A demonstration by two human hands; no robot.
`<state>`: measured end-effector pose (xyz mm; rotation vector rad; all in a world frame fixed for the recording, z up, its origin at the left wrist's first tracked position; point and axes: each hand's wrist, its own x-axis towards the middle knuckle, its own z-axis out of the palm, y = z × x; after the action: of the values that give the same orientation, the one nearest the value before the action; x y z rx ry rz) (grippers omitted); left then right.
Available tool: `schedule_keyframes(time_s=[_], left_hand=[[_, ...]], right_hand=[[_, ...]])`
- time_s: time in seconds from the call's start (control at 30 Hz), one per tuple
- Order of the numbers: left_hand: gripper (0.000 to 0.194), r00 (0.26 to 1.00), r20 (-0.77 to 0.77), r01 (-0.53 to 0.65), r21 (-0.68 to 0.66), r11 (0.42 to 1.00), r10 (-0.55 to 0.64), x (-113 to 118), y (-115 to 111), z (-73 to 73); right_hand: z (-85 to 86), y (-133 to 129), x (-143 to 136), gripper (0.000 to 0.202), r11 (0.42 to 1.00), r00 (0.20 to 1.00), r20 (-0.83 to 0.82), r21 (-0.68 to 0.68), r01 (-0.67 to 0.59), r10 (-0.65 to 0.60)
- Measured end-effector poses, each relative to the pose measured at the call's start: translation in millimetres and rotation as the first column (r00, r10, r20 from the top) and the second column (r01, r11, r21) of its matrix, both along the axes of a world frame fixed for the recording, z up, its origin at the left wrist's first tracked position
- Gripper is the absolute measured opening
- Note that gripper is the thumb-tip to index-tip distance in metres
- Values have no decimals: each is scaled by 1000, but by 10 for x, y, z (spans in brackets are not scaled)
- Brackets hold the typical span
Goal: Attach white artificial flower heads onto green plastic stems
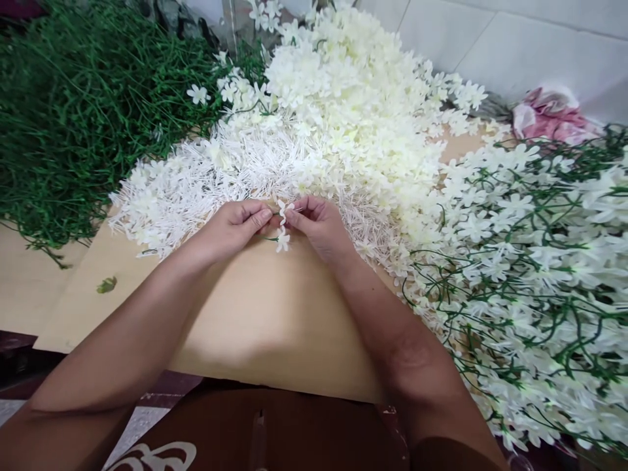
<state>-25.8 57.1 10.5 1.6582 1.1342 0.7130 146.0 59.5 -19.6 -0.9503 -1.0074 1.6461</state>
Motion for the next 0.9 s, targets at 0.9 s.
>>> schedule_keyframes(time_s=[0.9], left_hand=[[48, 928, 325, 293, -340, 893, -180, -37, 36, -115]], right_hand=[[7, -12, 32, 46, 957, 934, 231, 29, -288, 273]])
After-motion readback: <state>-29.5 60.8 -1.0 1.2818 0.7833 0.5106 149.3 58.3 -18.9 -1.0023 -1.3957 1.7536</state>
